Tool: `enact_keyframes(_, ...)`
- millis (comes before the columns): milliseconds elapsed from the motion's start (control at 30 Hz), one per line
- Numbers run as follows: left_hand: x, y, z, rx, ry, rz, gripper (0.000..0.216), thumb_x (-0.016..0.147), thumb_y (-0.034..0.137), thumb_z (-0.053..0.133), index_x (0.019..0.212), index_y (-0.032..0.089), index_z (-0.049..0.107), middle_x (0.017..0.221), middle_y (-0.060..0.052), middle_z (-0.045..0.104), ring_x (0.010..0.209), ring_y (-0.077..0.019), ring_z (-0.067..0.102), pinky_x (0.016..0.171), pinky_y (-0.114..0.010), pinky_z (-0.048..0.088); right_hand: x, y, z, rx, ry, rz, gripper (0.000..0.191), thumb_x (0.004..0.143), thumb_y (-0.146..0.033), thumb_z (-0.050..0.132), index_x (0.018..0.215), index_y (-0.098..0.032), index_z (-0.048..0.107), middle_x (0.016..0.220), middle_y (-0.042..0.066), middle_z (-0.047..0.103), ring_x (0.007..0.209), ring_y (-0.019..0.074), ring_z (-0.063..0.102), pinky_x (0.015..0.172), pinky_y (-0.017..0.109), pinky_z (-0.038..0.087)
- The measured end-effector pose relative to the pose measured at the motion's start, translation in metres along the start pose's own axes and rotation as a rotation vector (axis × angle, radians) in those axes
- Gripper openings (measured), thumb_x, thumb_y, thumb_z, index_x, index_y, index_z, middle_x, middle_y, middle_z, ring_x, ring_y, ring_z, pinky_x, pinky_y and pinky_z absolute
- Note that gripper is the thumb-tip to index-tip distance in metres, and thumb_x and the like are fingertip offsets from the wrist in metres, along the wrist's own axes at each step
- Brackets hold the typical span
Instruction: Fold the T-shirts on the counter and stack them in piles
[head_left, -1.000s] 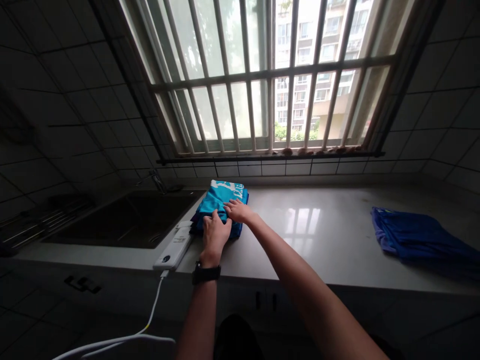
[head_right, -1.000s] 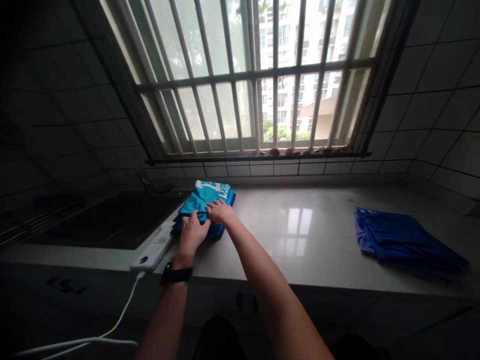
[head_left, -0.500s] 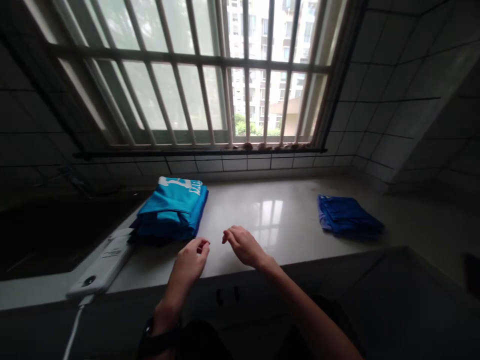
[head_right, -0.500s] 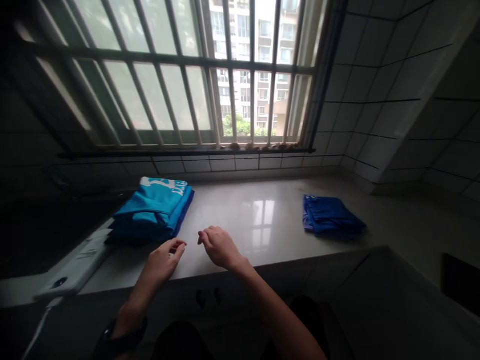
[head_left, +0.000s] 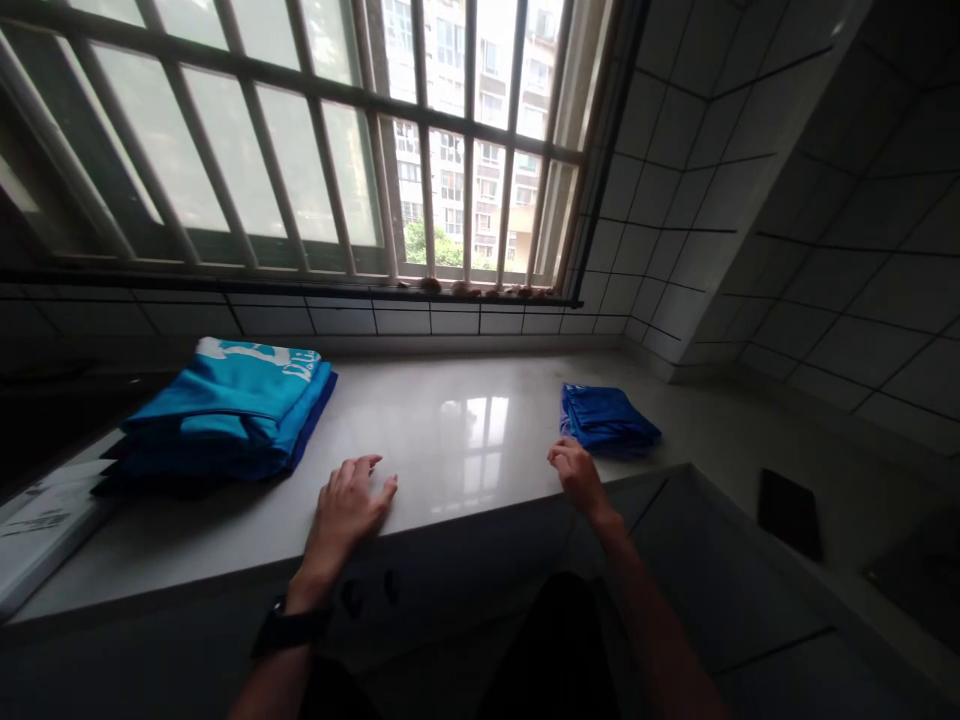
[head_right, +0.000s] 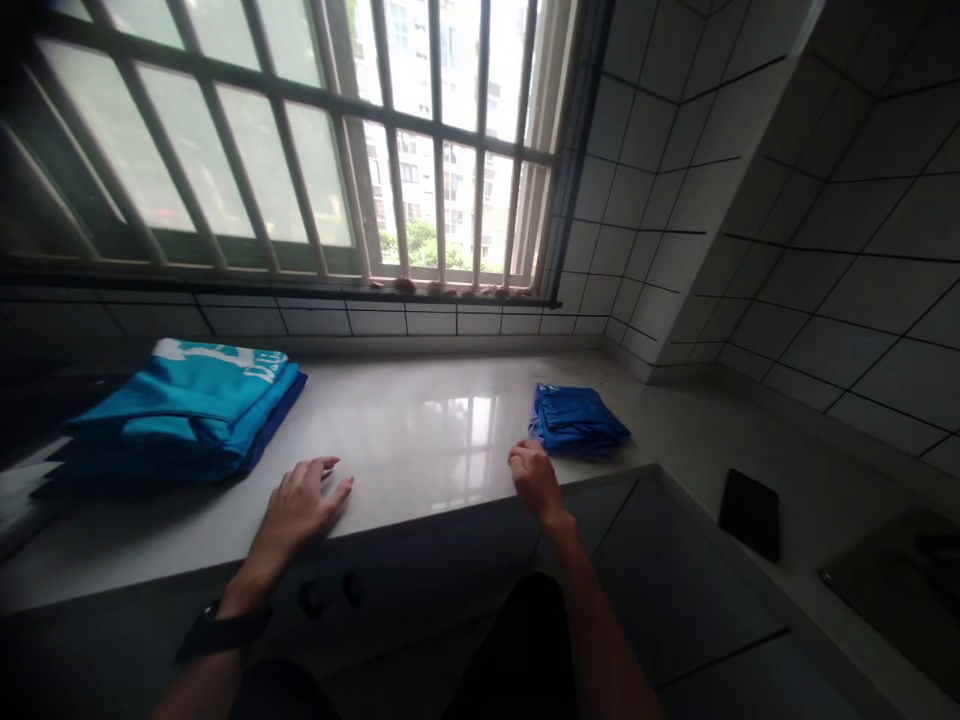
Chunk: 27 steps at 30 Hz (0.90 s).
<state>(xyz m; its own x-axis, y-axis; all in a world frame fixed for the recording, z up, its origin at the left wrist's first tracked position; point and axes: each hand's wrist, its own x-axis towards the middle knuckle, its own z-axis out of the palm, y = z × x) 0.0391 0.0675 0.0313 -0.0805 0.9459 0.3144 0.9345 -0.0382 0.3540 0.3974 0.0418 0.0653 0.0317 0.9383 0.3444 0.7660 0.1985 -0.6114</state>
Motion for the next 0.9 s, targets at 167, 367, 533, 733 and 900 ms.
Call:
enact_keyframes(167, -0.002, 0.008, 0.0, 0.042, 0.033, 0.001, 0.043, 0.09, 0.039, 0.054, 0.125, 0.017, 0.066, 0.124, -0.016, 0.069, 0.118, -0.0334, 0.064, 0.102, -0.045, 0.051, 0.03, 0.034, -0.055, -0.269, 0.131, 0.16, 0.032, 0.087, -0.013, 0.034, 0.077, -0.022, 0.064, 0.096, 0.011, 0.068, 0.097, 0.0249, 0.063, 0.092, 0.033, 0.047)
enact_keyframes(367, -0.004, 0.011, 0.001, 0.047, 0.033, 0.023, 0.043, 0.091, 0.038, 0.054, 0.127, 0.017, 0.065, 0.124, -0.017, 0.069, 0.119, -0.0334, 0.062, 0.104, -0.045, 0.048, 0.058, 0.055, -0.076, -0.61, 0.059, 0.243, 0.043, 0.096, -0.013, 0.04, 0.124, -0.014, 0.072, 0.131, 0.018, 0.066, 0.118, 0.0258, 0.063, 0.099, 0.031, 0.045)
enact_keyframes(533, -0.004, 0.011, 0.002, 0.045, 0.002, 0.017, 0.046, 0.093, 0.037, 0.053, 0.132, 0.015, 0.063, 0.129, -0.018, 0.067, 0.124, -0.0338, 0.06, 0.107, -0.045, 0.046, 0.063, 0.063, -0.071, -0.742, -0.196, 0.309, 0.045, 0.102, -0.037, 0.055, 0.138, -0.013, 0.066, 0.129, 0.019, 0.07, 0.116, 0.0289, 0.067, 0.088, 0.032, 0.047)
enact_keyframes(733, -0.005, 0.012, 0.001, 0.033, -0.002, 0.019, 0.046, 0.093, 0.037, 0.053, 0.132, 0.015, 0.062, 0.129, -0.018, 0.065, 0.125, -0.0335, 0.059, 0.108, -0.043, 0.046, 0.07, 0.058, -0.075, -0.675, -0.085, 0.34, 0.029, 0.104, -0.024, 0.047, 0.118, -0.017, 0.071, 0.11, 0.016, 0.076, 0.096, 0.0263, 0.07, 0.072, 0.032, 0.041)
enact_keyframes(900, -0.005, 0.013, -0.001, 0.012, -0.003, 0.018, 0.044, 0.092, 0.036, 0.055, 0.13, 0.016, 0.063, 0.128, -0.018, 0.067, 0.123, -0.0342, 0.06, 0.106, -0.045, 0.047, 0.104, 0.042, -0.108, -0.518, 0.358, 0.33, 0.028, 0.105, -0.031, 0.045, 0.111, -0.016, 0.069, 0.102, 0.016, 0.074, 0.086, 0.0253, 0.065, 0.07, 0.033, 0.038)
